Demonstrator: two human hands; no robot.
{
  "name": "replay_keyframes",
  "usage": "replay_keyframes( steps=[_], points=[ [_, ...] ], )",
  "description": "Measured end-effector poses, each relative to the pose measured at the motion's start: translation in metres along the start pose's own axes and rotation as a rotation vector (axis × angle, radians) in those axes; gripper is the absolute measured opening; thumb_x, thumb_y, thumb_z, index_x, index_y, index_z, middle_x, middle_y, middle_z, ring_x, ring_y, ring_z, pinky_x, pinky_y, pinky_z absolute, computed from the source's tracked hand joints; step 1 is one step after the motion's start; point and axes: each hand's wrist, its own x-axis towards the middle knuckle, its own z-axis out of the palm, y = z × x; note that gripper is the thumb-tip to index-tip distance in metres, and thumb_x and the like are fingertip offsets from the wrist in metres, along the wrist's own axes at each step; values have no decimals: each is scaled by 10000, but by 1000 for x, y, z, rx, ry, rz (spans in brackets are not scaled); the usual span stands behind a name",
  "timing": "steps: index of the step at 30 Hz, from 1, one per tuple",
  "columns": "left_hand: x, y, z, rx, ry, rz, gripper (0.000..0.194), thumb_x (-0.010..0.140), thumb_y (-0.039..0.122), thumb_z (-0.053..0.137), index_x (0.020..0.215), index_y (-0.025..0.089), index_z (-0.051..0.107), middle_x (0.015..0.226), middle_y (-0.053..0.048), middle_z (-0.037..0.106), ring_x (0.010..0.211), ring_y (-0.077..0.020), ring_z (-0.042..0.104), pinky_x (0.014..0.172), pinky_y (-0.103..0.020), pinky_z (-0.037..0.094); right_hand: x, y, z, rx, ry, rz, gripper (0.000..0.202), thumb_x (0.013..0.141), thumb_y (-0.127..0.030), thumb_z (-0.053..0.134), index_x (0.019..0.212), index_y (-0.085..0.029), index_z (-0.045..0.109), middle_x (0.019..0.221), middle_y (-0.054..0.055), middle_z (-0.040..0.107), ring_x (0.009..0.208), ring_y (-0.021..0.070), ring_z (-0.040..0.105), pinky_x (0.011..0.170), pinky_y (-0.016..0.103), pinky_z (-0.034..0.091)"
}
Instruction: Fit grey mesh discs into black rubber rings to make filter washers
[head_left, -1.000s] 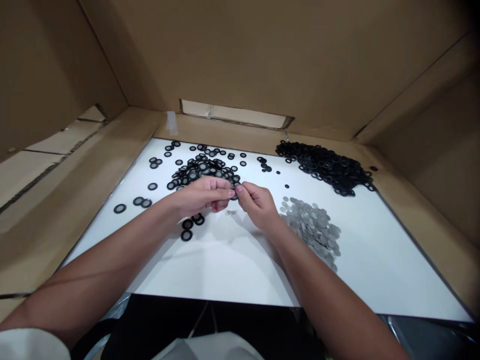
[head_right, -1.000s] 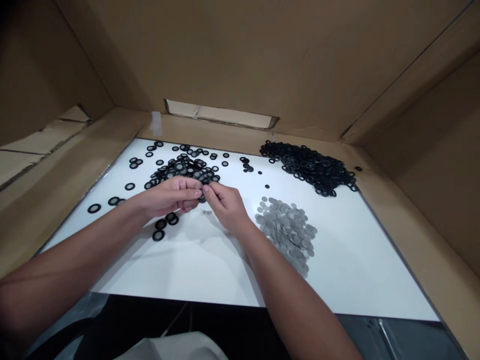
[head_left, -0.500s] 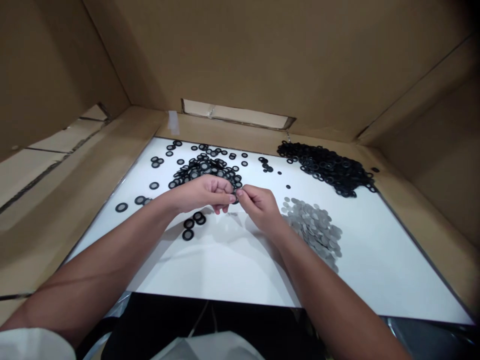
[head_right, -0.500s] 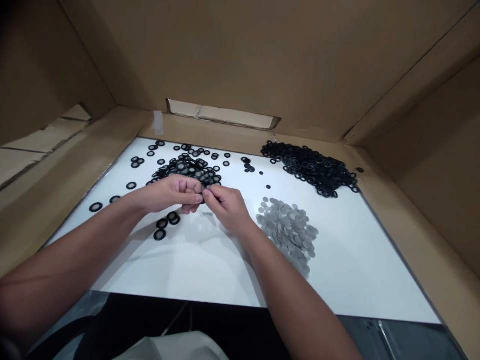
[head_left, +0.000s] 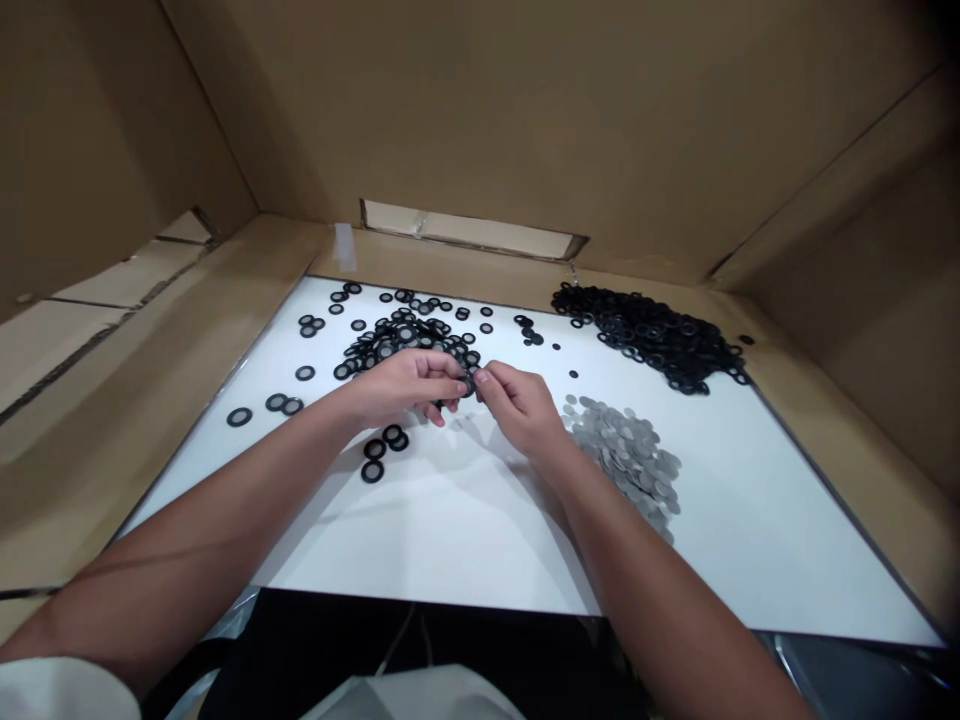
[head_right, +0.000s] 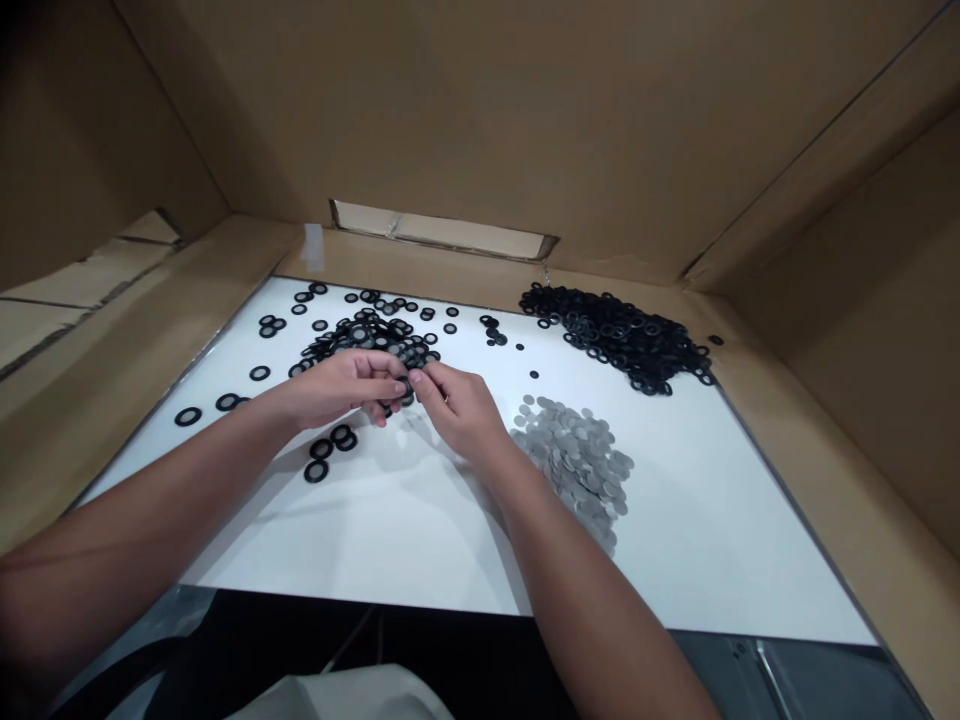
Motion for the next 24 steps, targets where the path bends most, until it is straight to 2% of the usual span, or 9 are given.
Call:
replay_keyframes(
  steps=[5,8,15,20,24],
  points=[
    [0,-1,4,78,-65,15,213,826,349,725,854,152,649,751,-9,647,723,-134,649,584,-237,586,1,1,3,-27,-9,-13,408,980,-431,444,648,-203,385,579,-46,399,546,102,365,534,253,278],
    [0,-1,6,89,-66,29,224,843,363,704,837,153,626,738,-8,652,732,-142,660,585,-243,585,1,1,4,4,-5,-6,411,987,-432,430,649,-203,385,577,-47,388,550,102,371,539,251,285],
    [-3,5,5,136,-82,27,273,847,336,697,710,155,546,659,-6,660,590,-97,617,556,-201,527,0,0,6,102,-27,18,415,981,-445,437,645,-203,417,575,-44,395,557,105,366,537,250,297],
    [-3,4,3,134,-90,8,258,847,322,702,710,151,566,669,-13,671,584,-91,616,555,-192,521,2,1,4,68,-16,-9,419,969,-425,466,626,-204,370,577,-46,371,551,100,342,525,254,272],
    [-1,0,2,37,-98,5,216,848,339,711,792,151,620,733,-24,686,659,-114,651,596,-223,564,1,2,1,74,-2,25,431,976,-442,454,626,-204,378,569,-46,380,547,102,349,526,256,283]
  ],
)
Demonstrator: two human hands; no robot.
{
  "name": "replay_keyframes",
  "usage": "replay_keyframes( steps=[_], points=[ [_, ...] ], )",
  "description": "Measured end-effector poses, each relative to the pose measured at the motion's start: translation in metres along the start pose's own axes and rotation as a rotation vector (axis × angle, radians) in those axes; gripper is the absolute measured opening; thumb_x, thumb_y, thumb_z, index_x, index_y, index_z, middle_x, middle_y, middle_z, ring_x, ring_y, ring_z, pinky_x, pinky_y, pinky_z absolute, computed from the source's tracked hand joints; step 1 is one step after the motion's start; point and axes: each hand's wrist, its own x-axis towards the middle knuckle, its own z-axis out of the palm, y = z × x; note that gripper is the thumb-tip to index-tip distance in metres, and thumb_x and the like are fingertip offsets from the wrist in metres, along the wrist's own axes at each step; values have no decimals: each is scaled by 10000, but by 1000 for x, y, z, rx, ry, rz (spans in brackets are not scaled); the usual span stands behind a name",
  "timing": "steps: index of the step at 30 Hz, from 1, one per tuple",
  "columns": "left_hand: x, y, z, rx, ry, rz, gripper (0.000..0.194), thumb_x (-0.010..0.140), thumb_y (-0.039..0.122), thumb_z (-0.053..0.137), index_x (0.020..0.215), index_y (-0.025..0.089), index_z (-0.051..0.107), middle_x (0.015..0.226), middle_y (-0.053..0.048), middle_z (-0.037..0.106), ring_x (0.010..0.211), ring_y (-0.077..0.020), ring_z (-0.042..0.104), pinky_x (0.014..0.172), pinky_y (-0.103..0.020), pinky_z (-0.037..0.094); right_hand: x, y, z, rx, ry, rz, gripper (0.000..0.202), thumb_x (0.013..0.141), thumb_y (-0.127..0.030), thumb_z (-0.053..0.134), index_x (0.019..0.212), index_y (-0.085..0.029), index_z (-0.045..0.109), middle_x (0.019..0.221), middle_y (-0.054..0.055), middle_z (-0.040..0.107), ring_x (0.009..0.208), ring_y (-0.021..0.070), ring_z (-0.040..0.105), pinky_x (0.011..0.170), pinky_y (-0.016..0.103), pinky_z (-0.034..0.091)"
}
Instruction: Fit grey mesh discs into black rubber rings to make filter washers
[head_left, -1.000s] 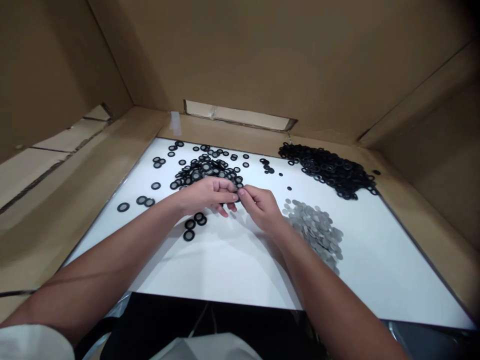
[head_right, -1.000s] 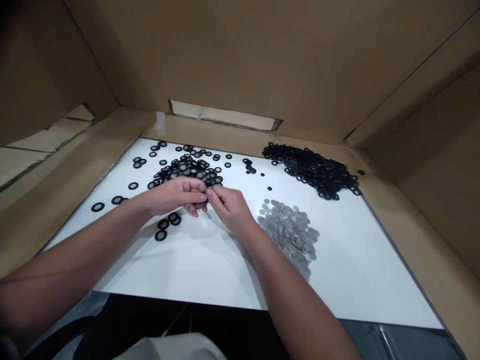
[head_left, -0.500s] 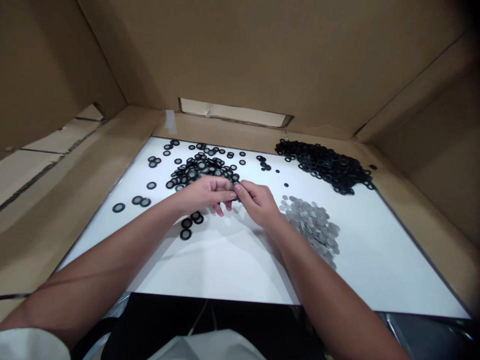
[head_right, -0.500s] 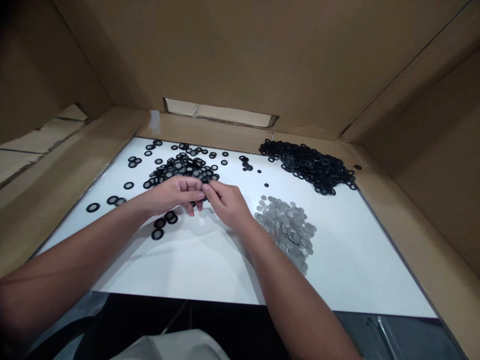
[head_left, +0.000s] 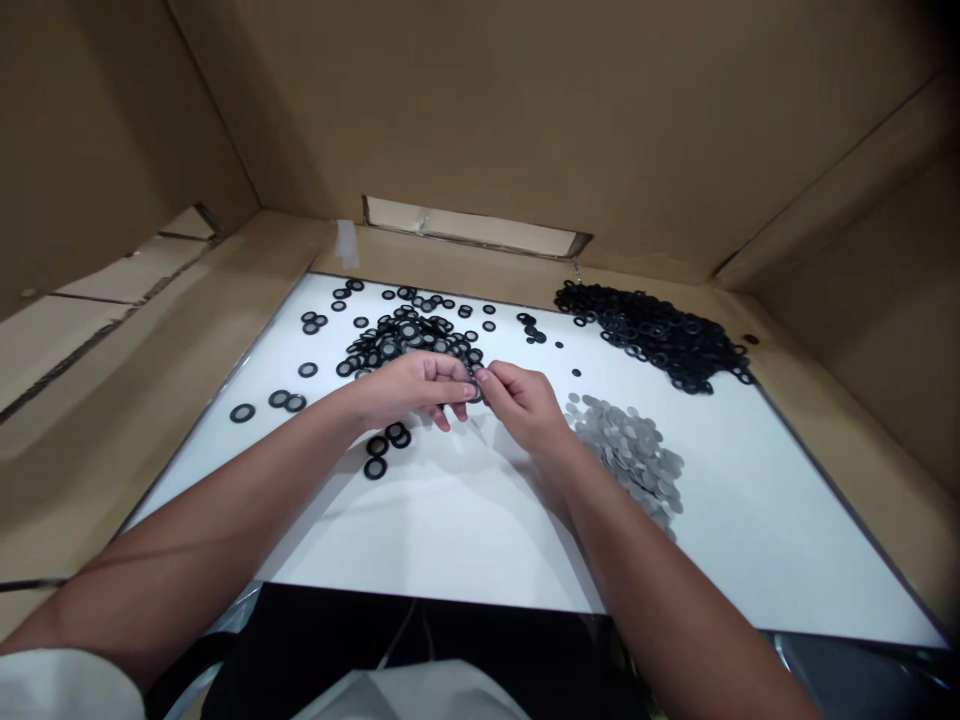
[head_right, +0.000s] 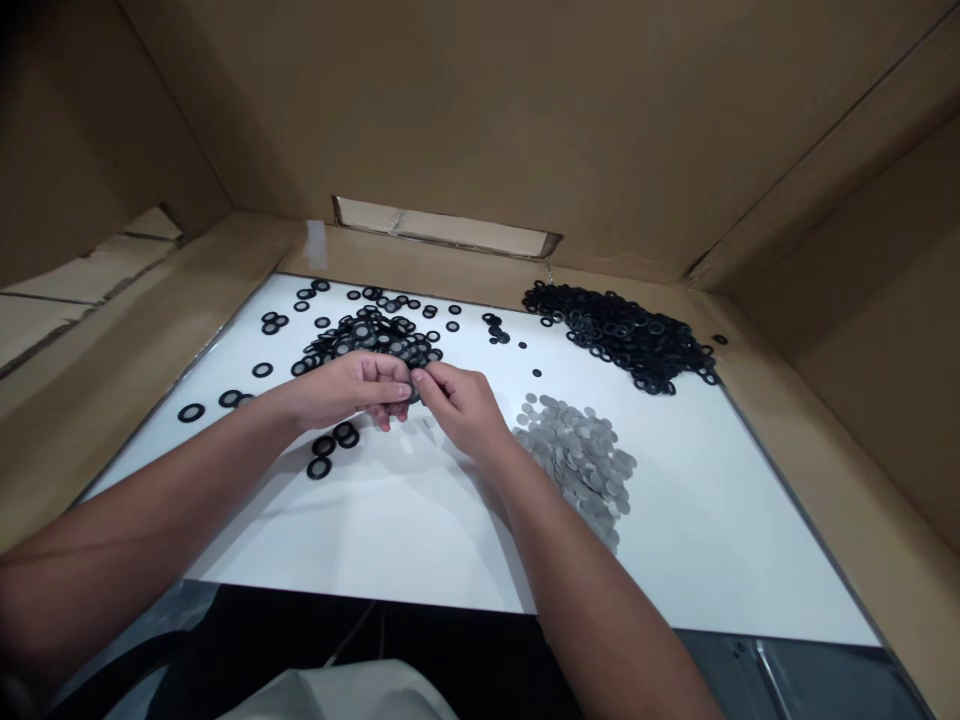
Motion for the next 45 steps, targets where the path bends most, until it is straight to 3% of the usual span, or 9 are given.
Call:
replay_keyframes(
  steps=[4,7,10,14,19,26,33,38,45],
  points=[
    [0,0,-2,-110,35,6,213,832,334,733,866,143,646,767,-28,667,739,-130,658,619,-228,575,-1,-1,-2,-13,2,-16,367,987,-443,444,714,-202,487,613,-31,489,574,113,433,555,255,340],
    [0,0,-5,-133,85,-11,213,826,322,738,869,139,637,784,-39,662,759,-135,653,632,-231,567,-1,-1,-6,-51,-16,-88,199,957,-376,533,1057,-213,586,799,3,617,690,136,536,617,257,412],
    [1,0,-6,-127,88,-16,187,823,292,735,838,142,624,703,-12,612,648,-103,598,565,-200,508,0,-1,-10,-77,-74,-165,346,938,-298,581,1278,-250,546,1008,38,644,798,148,590,648,258,462],
    [2,-1,-4,-108,93,-15,178,825,250,721,755,145,595,545,57,453,479,-47,411,467,-164,348,2,1,-14,-84,-111,-253,242,950,-259,576,1186,-256,625,1005,35,625,805,141,598,664,263,486],
    [0,-2,-3,-75,86,-32,235,815,261,731,692,150,564,513,65,407,467,-52,373,453,-175,279,3,5,-8,-88,-74,-212,207,882,-320,683,1051,-223,611,941,21,595,744,136,577,613,267,479],
    [-1,-1,-5,-87,69,-32,199,843,261,700,730,147,583,517,62,402,469,-53,355,472,-178,291,3,2,-8,-23,-132,-188,304,901,-316,650,1187,-253,568,1032,39,599,783,144,591,612,271,499],
    [1,-4,-5,-97,50,-52,271,830,296,725,682,151,549,512,61,388,465,-53,346,457,-180,260,2,6,0,-13,-32,-144,324,824,-301,720,1059,-228,508,957,16,555,730,135,547,562,266,474],
    [2,-5,-6,-101,70,-43,225,825,281,721,710,151,577,513,64,384,462,-55,346,462,-186,261,4,2,-9,-26,-156,-191,267,898,-295,642,1151,-246,575,1090,59,560,828,155,572,600,275,494],
    [2,-3,-4,-99,59,-45,239,813,280,733,685,146,582,531,58,402,475,-49,338,459,-181,246,4,8,3,-61,-13,-163,314,810,-265,735,1036,-226,520,968,22,528,766,148,532,609,288,491]
  ],
)
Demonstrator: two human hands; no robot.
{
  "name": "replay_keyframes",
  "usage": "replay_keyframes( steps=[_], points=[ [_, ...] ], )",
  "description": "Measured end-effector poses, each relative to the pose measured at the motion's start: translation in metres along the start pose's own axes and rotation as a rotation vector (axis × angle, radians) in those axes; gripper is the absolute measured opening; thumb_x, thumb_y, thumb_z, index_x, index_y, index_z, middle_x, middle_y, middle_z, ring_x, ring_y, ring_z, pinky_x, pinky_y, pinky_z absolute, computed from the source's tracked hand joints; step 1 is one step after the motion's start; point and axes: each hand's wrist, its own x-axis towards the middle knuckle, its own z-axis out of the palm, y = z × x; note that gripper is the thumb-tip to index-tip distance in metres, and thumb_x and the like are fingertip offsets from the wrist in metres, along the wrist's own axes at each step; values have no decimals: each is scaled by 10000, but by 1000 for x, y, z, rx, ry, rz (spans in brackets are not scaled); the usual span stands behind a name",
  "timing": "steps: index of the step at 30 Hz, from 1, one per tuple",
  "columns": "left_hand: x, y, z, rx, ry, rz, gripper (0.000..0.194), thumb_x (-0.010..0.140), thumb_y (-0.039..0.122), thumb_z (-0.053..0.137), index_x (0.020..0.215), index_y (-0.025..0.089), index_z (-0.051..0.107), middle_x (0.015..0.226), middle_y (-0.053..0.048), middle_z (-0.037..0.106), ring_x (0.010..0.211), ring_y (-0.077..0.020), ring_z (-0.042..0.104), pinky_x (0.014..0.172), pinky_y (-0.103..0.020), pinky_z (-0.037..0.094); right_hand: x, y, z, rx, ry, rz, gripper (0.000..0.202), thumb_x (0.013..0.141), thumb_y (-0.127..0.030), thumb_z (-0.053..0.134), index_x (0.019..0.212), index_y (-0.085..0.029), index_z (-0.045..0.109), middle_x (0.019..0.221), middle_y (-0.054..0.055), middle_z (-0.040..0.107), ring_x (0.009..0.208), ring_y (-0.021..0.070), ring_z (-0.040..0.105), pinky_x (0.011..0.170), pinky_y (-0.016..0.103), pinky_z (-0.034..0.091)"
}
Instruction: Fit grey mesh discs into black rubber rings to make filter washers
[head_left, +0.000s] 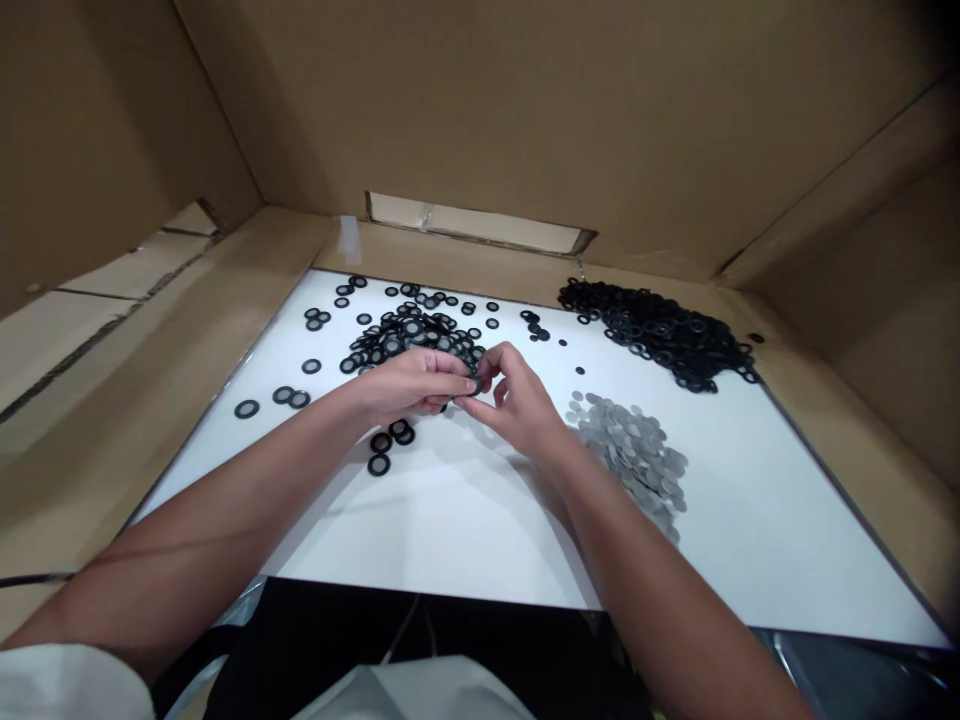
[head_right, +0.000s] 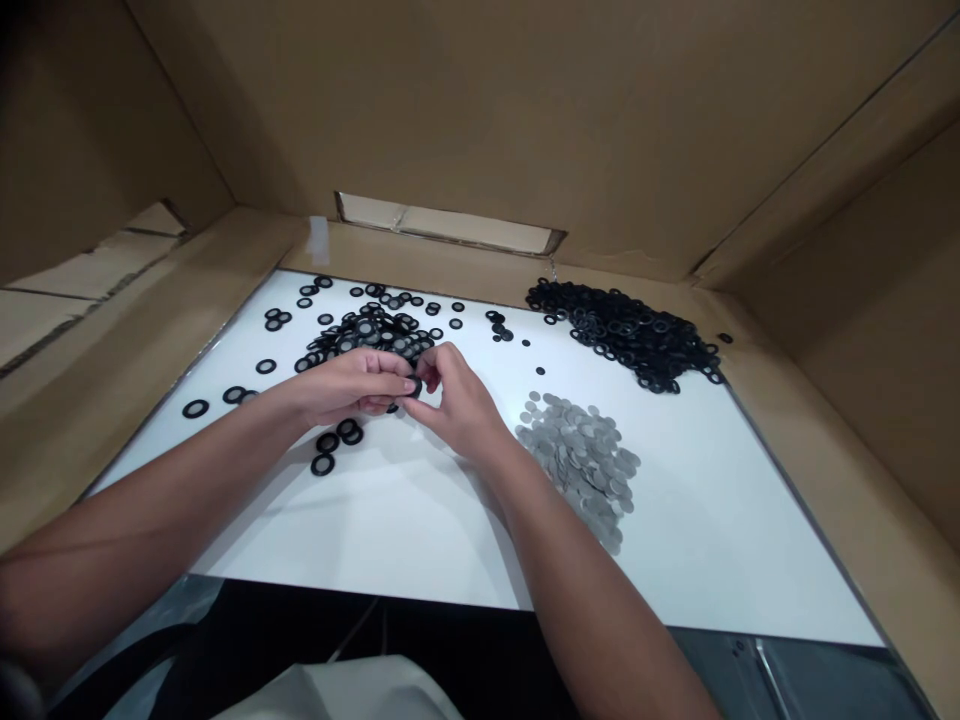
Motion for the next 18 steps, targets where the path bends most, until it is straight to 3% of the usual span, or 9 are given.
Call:
replay_keyframes(
  steps=[3,6,14,18],
  points=[
    [1,-1,-1,-1,9,3,229,823,280,722,692,144,593,526,59,390,475,-51,341,462,-181,260,0,0,-6,33,-97,-27,346,855,-286,699,1170,-251,561,1076,48,536,823,157,556,618,284,505],
    [1,-1,-2,-13,17,6,186,833,268,711,737,141,614,545,59,383,480,-50,333,463,-180,266,1,-2,-14,51,-135,-48,266,909,-288,636,1174,-275,619,1122,56,539,845,157,566,642,286,514],
    [1,0,0,-24,6,-62,164,841,251,697,765,145,597,563,45,429,483,-51,379,459,-169,288,1,1,-8,1,-97,-59,242,851,-278,705,1072,-241,615,1078,44,538,802,147,545,635,287,496],
    [1,0,1,-22,-11,-54,219,845,252,689,701,152,558,526,45,426,466,-54,370,455,-173,282,1,-2,1,-43,16,-24,304,799,-268,736,1021,-230,532,999,31,520,804,162,534,658,312,501]
  ],
)
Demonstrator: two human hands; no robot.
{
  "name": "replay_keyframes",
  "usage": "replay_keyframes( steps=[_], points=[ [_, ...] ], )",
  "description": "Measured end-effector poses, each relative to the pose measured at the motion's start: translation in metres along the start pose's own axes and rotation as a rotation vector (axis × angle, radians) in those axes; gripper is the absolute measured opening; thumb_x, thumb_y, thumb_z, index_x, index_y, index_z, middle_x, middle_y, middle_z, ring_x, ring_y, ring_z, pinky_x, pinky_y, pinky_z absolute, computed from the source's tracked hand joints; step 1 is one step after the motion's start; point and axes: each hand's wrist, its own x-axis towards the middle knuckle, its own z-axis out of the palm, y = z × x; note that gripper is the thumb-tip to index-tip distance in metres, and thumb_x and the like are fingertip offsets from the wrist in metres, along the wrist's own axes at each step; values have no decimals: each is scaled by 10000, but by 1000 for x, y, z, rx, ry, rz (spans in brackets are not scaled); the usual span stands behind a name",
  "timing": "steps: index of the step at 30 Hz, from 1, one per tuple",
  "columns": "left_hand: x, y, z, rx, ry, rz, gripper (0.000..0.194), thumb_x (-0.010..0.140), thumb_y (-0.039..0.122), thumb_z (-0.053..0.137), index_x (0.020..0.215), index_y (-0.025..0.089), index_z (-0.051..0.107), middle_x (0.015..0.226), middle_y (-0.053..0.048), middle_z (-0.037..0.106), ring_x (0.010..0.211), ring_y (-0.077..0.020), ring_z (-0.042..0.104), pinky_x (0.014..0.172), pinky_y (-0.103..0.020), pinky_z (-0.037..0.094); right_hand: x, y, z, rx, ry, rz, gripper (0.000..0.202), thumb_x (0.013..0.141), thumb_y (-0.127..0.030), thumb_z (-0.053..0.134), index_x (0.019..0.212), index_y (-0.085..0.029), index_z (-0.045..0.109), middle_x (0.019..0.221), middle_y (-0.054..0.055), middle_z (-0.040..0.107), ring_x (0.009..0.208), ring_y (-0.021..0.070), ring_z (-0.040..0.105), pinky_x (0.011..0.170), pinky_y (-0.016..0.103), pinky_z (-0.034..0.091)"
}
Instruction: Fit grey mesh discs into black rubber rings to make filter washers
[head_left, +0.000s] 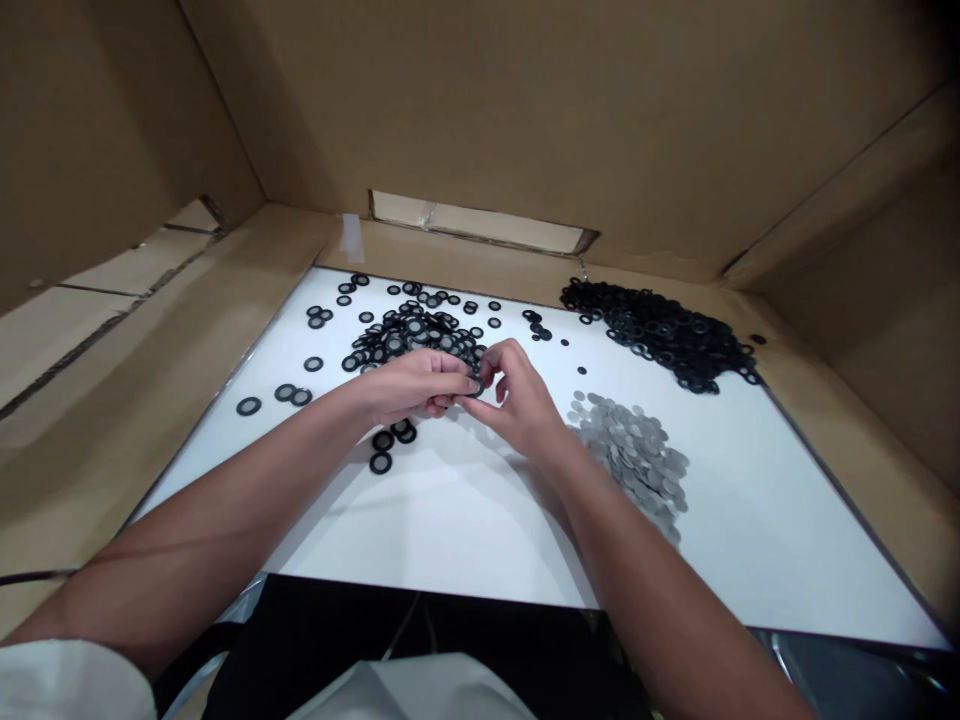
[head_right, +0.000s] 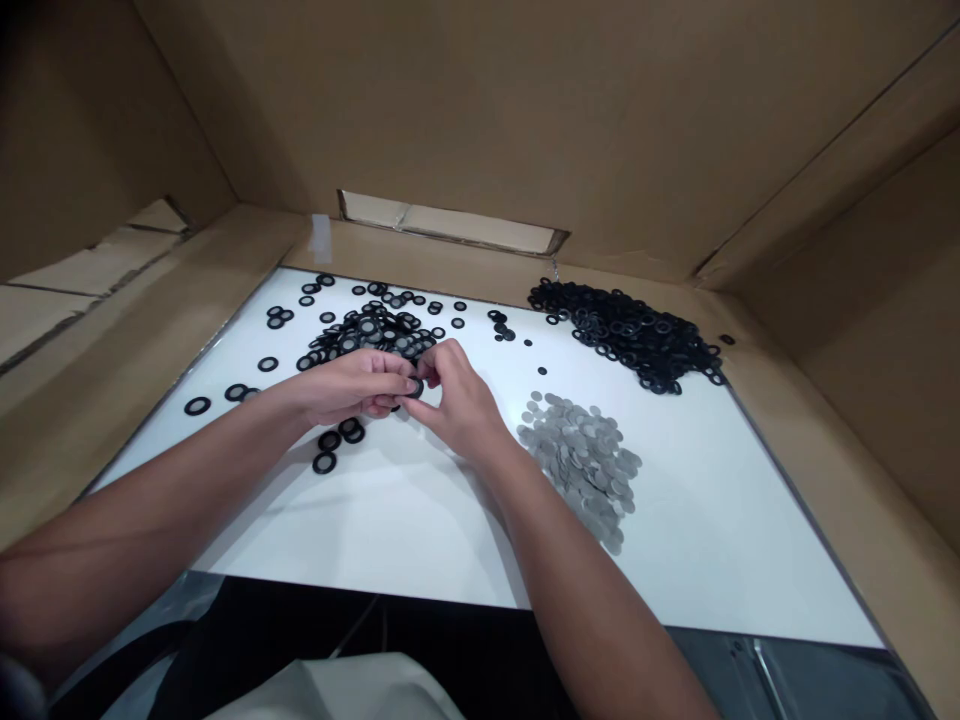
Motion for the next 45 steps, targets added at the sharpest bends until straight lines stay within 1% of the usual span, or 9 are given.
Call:
replay_keyframes(
  steps=[3,6,11,17,23,28,34,40,45],
  points=[
    [-1,1,0,-7,22,7,251,842,232,680,661,157,522,529,42,425,465,-54,357,459,-179,278,0,-3,-4,54,-71,-1,419,816,-310,732,1174,-251,522,1087,57,530,883,185,558,676,320,522],
    [-1,2,1,-5,21,22,217,846,223,670,685,155,541,545,44,415,474,-57,348,471,-185,281,1,-2,-8,92,-143,-23,293,892,-324,650,1172,-271,581,1178,75,528,937,193,577,681,315,530],
    [-1,1,2,20,-4,30,248,861,253,666,669,155,542,529,43,418,469,-59,344,469,-187,274,0,4,-2,26,5,-11,290,823,-346,726,1019,-230,546,1035,52,529,884,190,555,661,317,511],
    [-1,0,1,1,9,46,242,865,232,652,673,159,524,525,47,408,469,-62,336,480,-191,280,1,4,-8,121,-123,-17,341,866,-401,685,1155,-258,574,1202,80,522,996,205,576,730,327,532],
    [0,-1,0,21,-6,54,279,858,262,671,649,158,517,517,46,404,470,-63,334,482,-194,275,1,10,-3,78,24,3,368,776,-450,764,969,-233,539,1015,47,532,924,204,558,680,321,510],
    [1,-2,0,18,6,61,262,850,269,685,667,158,533,520,49,396,470,-62,322,478,-197,258,1,8,-10,168,-138,-15,288,876,-385,673,1125,-265,590,1239,77,519,1115,224,550,787,339,528],
    [1,-4,1,25,6,57,283,849,283,681,642,157,534,523,42,415,465,-62,333,473,-196,259,3,6,3,41,39,4,317,803,-415,734,970,-233,537,1035,57,531,960,220,558,706,343,509],
    [1,-3,2,25,10,72,251,868,260,654,676,158,529,507,55,391,467,-62,323,481,-199,253,1,8,-11,117,-168,-32,315,858,-358,695,1141,-269,587,1240,79,527,1125,233,541,799,346,515],
    [1,-3,3,21,8,61,302,843,288,690,638,159,510,513,48,422,467,-60,338,484,-201,268,3,8,-1,42,-13,-12,267,805,-334,728,978,-236,550,1074,63,544,1005,224,557,739,343,508]
  ],
)
